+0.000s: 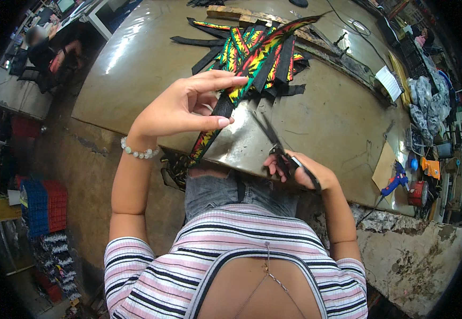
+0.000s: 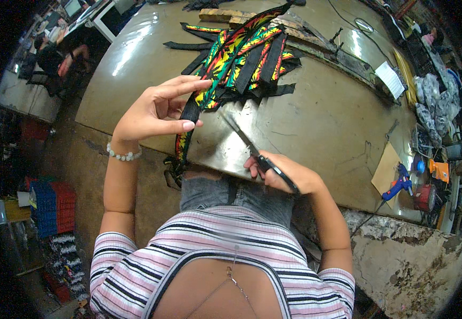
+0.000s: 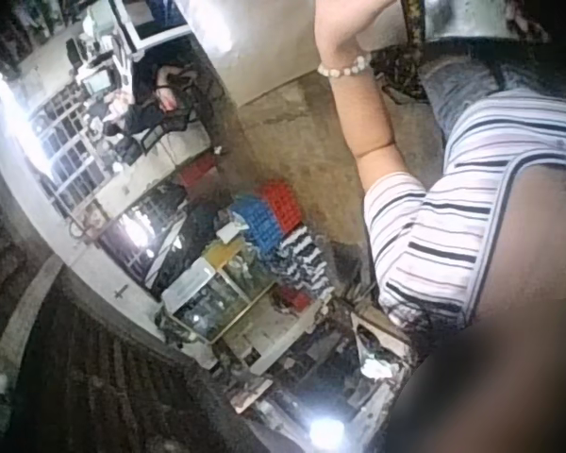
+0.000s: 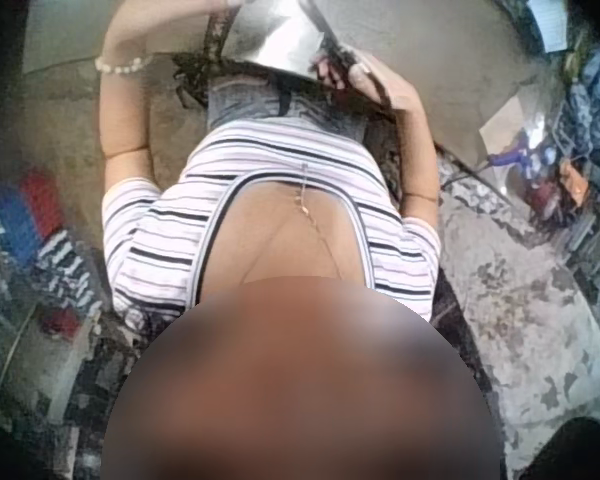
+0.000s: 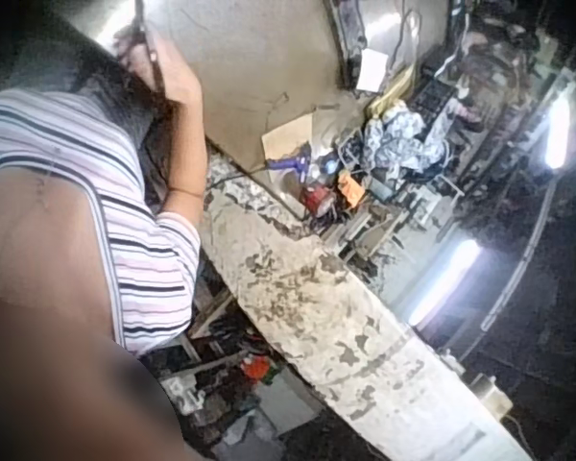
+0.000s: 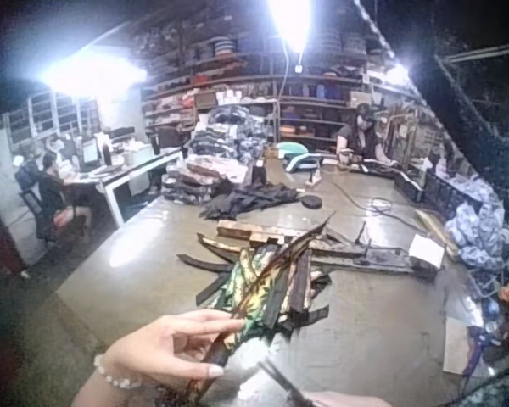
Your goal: The person uses shears to trim the edges of a long, colorful patterned fabric strip. They repeatedly reposition the strip and cut small sections, then place the trimmed pieces on the table.
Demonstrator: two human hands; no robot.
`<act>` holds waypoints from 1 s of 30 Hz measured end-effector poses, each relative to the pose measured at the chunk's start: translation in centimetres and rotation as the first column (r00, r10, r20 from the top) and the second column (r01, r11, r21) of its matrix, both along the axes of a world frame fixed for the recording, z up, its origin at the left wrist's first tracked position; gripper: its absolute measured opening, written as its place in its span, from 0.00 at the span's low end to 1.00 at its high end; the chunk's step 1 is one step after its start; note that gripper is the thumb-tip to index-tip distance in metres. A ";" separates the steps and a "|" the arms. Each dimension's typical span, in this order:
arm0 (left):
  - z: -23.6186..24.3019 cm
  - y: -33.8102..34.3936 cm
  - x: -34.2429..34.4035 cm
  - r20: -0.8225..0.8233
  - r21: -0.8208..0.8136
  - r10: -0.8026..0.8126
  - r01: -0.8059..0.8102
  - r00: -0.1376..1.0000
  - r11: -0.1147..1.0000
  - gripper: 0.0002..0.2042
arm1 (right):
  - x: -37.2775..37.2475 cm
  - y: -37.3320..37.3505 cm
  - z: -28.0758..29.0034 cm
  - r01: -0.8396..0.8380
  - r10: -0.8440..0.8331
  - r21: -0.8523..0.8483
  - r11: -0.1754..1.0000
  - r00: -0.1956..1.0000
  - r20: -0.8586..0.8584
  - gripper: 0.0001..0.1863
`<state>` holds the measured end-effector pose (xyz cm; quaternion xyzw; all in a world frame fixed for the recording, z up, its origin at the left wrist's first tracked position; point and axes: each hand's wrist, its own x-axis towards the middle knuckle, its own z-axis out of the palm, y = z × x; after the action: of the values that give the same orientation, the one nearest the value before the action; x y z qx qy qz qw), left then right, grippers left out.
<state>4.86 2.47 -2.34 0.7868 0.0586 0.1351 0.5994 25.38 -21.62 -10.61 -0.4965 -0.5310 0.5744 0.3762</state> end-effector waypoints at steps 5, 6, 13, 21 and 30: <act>0.3 -1.3 1.0 -0.077 -0.077 -0.037 0.031 0.996 0.997 0.30 | -1.4 0.7 0.4 0.056 -0.068 0.107 0.993 0.991 0.113 0.37; 0.2 -1.7 1.3 -0.074 -0.106 -0.032 0.024 0.997 0.994 0.30 | -1.7 0.9 0.5 0.052 -0.072 0.132 0.990 0.985 0.156 0.38; -0.9 -2.4 1.7 -0.185 -0.263 0.033 -0.082 0.982 0.961 0.31 | -4.2 0.7 1.8 0.226 -0.236 0.073 0.971 0.956 0.174 0.47; -1.8 -2.1 1.7 -0.207 -0.302 0.029 -0.092 0.978 0.949 0.32 | -4.0 0.5 2.5 0.227 -0.250 0.110 0.968 0.922 0.296 0.40; -2.7 -2.4 1.1 -0.095 -0.222 0.056 -0.076 0.994 0.972 0.32 | -3.0 -1.5 0.8 0.287 -0.331 0.166 0.943 0.855 0.399 0.41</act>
<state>5.91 0.02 -5.08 0.7164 0.1261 0.1129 0.6769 22.35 -23.13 -9.76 -0.6679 -0.5411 0.3582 0.3645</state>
